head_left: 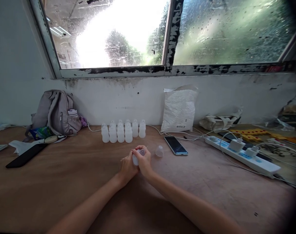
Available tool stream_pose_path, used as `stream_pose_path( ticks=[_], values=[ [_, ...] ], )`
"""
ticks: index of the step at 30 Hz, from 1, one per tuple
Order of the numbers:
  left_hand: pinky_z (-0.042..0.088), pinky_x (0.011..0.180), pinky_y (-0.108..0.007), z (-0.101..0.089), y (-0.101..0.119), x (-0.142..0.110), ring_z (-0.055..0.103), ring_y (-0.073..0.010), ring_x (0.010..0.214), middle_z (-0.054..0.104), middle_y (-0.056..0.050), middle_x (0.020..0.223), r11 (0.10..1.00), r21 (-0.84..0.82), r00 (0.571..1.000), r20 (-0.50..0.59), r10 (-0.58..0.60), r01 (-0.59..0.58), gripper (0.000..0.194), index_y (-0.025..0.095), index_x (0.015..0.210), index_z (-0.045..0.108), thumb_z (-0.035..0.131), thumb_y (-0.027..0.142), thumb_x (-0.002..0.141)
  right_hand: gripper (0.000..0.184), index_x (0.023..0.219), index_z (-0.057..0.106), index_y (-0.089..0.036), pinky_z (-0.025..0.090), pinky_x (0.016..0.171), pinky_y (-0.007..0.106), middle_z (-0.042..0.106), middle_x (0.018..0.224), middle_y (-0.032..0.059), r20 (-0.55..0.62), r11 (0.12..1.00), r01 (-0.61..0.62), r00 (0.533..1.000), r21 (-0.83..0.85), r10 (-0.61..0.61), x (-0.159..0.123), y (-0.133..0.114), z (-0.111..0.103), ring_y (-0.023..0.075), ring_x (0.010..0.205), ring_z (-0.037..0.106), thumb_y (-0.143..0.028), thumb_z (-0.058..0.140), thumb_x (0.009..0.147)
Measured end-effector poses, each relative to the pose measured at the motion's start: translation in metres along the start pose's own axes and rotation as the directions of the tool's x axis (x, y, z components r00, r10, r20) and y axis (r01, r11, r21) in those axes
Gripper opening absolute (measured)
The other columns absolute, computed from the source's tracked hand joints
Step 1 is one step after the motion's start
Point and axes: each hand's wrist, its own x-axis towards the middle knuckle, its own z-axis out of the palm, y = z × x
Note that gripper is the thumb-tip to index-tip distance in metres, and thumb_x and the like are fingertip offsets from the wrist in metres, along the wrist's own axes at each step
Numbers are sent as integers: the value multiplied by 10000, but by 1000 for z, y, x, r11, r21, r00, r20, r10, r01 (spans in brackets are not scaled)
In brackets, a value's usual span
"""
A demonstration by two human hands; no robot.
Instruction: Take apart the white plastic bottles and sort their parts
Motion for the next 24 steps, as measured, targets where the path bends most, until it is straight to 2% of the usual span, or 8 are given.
stream_pose_path(
  ticks=[7,10,13,18,19,21,24],
  values=[
    [386,613,-305,3,-3,0,601,-249,695,635,-102,768,999,-16,999,-37,-37,36,340,156,1014,456,504,334,729,178,727,480,-203,390,526,231,498,629,-25,-75,999,11,997,-35,-13,1,3,5,129,584,480,-297,567,604],
    [386,623,-309,2,-5,5,601,-261,714,632,-104,775,999,-23,998,-49,-50,49,351,162,1029,453,512,338,731,176,730,485,-209,387,527,235,513,618,-28,-94,999,23,995,-40,-26,10,6,10,136,591,497,-303,549,596],
    [390,658,-331,2,-9,13,600,-278,759,632,-121,806,998,-20,997,-50,-54,53,350,156,1055,447,485,329,753,174,735,489,-210,389,529,233,521,612,-32,-118,998,-16,993,-64,8,22,8,15,137,599,509,-293,541,591],
    [394,714,-365,5,-16,28,593,-285,798,636,-127,811,988,-139,994,-82,-71,59,379,138,1084,453,495,301,745,195,752,505,-197,401,548,232,539,636,-24,-124,995,-38,992,-93,26,37,10,24,137,620,524,-305,563,599],
    [399,718,-360,6,-18,30,590,-278,813,637,-120,832,984,-172,994,-92,-67,51,392,141,1085,456,516,294,729,212,756,512,-194,404,557,232,546,646,-22,-87,994,-31,996,-101,22,39,9,25,137,626,528,-314,580,595],
    [416,718,-330,6,-23,33,583,-249,846,631,-102,904,970,-242,993,-106,-54,27,432,151,1093,454,559,268,691,280,810,530,-185,418,595,236,568,713,-7,69,991,2,998,-133,7,43,3,24,140,673,544,-337,613,589],
    [436,712,-287,6,-29,37,570,-205,872,607,-76,984,947,-321,993,-114,-43,5,468,162,1098,449,591,243,660,400,980,512,-179,425,710,269,570,927,47,323,961,145,944,-237,-63,52,-12,7,169,851,546,-390,592,649]
  ],
)
